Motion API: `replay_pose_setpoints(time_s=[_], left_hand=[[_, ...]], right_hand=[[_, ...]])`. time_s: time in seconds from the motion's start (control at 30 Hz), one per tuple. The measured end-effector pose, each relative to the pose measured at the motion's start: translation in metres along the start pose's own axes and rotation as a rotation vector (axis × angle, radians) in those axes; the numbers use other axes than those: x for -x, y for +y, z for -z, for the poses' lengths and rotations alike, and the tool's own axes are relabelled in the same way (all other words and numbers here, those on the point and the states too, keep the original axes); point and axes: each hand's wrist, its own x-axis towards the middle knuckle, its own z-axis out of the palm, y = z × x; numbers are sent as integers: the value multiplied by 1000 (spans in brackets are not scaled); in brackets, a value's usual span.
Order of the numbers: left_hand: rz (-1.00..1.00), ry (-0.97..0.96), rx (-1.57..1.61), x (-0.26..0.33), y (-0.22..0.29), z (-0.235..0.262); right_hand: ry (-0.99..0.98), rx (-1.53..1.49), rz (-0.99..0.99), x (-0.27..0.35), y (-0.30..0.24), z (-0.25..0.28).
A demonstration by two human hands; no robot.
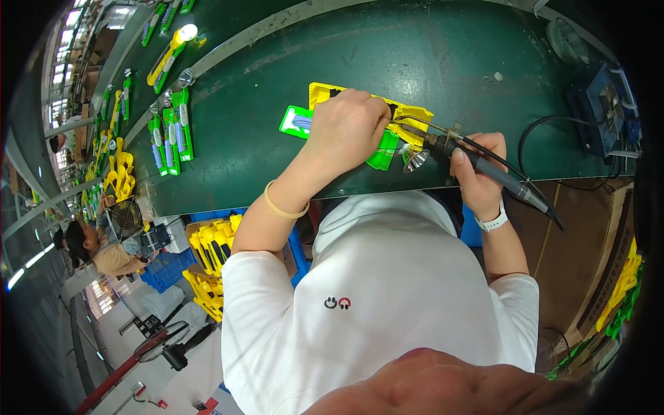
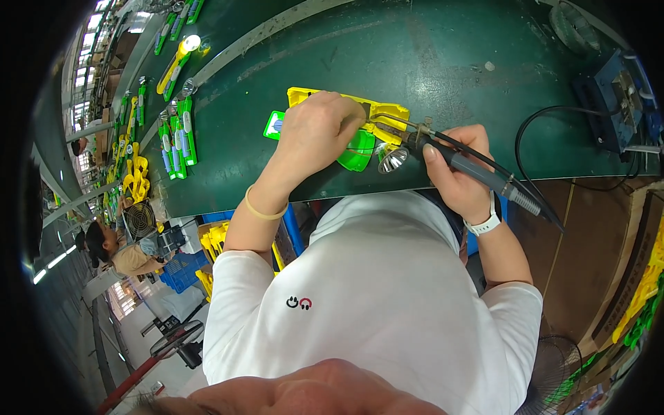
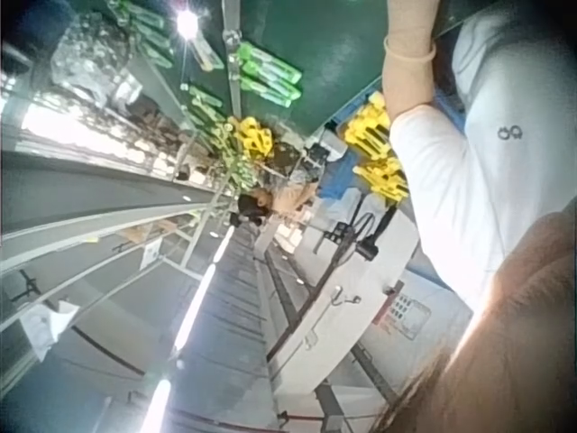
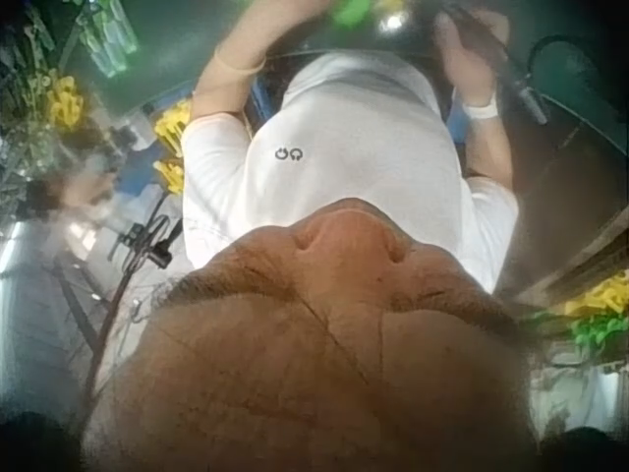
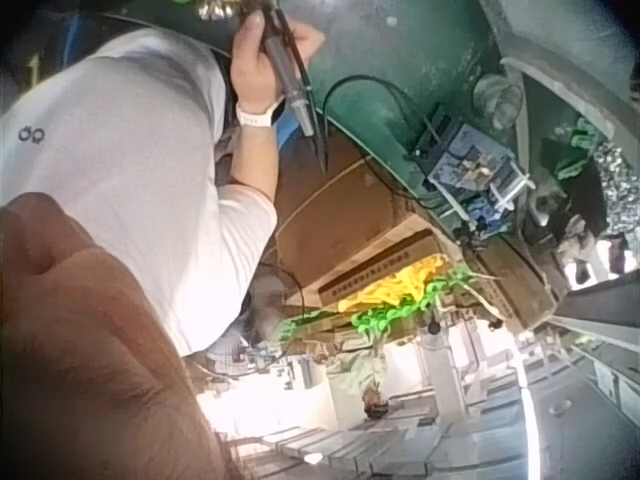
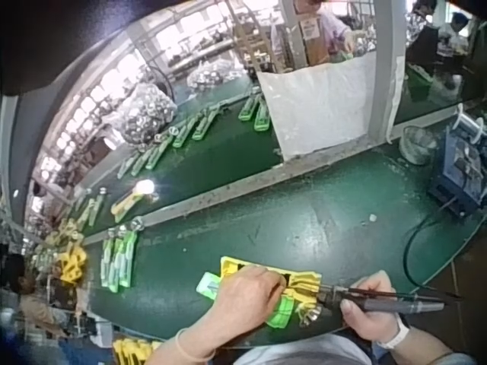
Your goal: Soldering and assembling electronic components into yellow flashlight casings on an assembly line.
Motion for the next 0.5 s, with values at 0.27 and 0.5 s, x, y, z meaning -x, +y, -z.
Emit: replay_pose_setpoints(time_s=[0.27, 0.5], left_hand=[[-36, 27, 18, 2, -5, -4], [11, -17, -17, 2, -4, -3]], right_hand=[[86, -355, 202, -1, -6, -6], [96, -409, -66, -38, -17, -34]])
